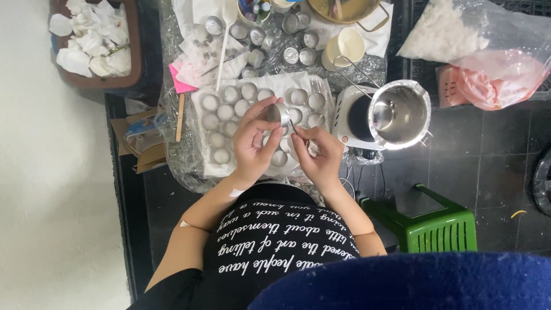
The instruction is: Cleaning and preparing small metal tea light tins for candle making at a workspace.
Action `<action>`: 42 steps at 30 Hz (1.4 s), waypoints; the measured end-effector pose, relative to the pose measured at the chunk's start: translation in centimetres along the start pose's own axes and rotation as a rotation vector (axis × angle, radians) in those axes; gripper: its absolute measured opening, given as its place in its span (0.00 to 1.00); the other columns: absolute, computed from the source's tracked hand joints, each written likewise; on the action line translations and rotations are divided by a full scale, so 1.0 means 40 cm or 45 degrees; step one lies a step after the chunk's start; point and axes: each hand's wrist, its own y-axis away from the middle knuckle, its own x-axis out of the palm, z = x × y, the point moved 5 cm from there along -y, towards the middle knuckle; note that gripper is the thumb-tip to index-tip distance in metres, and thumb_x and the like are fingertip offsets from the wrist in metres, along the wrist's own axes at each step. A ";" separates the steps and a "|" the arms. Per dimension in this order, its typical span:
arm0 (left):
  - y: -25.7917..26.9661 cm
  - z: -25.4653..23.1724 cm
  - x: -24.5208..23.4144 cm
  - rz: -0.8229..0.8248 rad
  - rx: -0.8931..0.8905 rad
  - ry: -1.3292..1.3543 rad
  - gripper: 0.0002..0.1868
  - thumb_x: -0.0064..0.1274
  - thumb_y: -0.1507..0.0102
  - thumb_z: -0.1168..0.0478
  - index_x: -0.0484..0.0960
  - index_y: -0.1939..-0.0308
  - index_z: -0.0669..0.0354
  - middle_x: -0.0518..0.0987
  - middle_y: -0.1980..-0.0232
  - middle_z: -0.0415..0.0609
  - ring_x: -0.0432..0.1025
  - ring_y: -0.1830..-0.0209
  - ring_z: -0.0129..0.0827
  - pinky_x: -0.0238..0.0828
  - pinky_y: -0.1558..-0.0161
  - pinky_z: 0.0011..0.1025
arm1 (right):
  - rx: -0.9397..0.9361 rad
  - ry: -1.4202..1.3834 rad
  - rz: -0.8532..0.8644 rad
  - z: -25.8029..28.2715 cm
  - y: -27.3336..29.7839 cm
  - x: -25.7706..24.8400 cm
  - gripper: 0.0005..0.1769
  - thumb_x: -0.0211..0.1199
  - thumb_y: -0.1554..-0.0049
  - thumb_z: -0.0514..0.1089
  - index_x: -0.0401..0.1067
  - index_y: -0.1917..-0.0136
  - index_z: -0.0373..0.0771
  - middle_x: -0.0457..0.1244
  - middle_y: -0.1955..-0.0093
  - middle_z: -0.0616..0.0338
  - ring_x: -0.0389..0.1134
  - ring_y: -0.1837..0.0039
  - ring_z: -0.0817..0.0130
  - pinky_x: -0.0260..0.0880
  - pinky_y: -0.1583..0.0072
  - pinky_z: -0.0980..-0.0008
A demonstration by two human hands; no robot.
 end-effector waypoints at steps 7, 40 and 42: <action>0.005 0.002 0.023 0.024 0.012 -0.092 0.08 0.52 0.31 0.80 0.77 0.52 0.69 0.64 0.25 0.56 0.65 0.22 0.52 0.70 0.26 0.39 | -0.045 -0.044 -0.022 -0.004 0.012 -0.002 0.06 0.71 0.45 0.29 0.76 0.53 0.29 0.70 0.61 0.54 0.69 0.61 0.74 0.64 0.57 0.77; 0.028 -0.014 0.049 0.001 0.060 -0.016 0.08 0.52 0.31 0.79 0.78 0.51 0.69 0.63 0.25 0.55 0.64 0.22 0.55 0.72 0.26 0.43 | -0.047 -0.231 -0.093 -0.032 0.050 -0.026 0.05 0.68 0.43 0.28 0.73 0.54 0.29 0.66 0.64 0.56 0.63 0.64 0.76 0.59 0.60 0.78; 0.027 -0.017 0.049 0.002 0.067 -0.041 0.06 0.53 0.31 0.79 0.78 0.51 0.71 0.65 0.25 0.55 0.66 0.23 0.53 0.73 0.26 0.43 | -0.097 -0.217 -0.025 -0.007 0.041 -0.033 0.07 0.69 0.44 0.28 0.74 0.52 0.29 0.68 0.61 0.54 0.66 0.62 0.75 0.61 0.58 0.78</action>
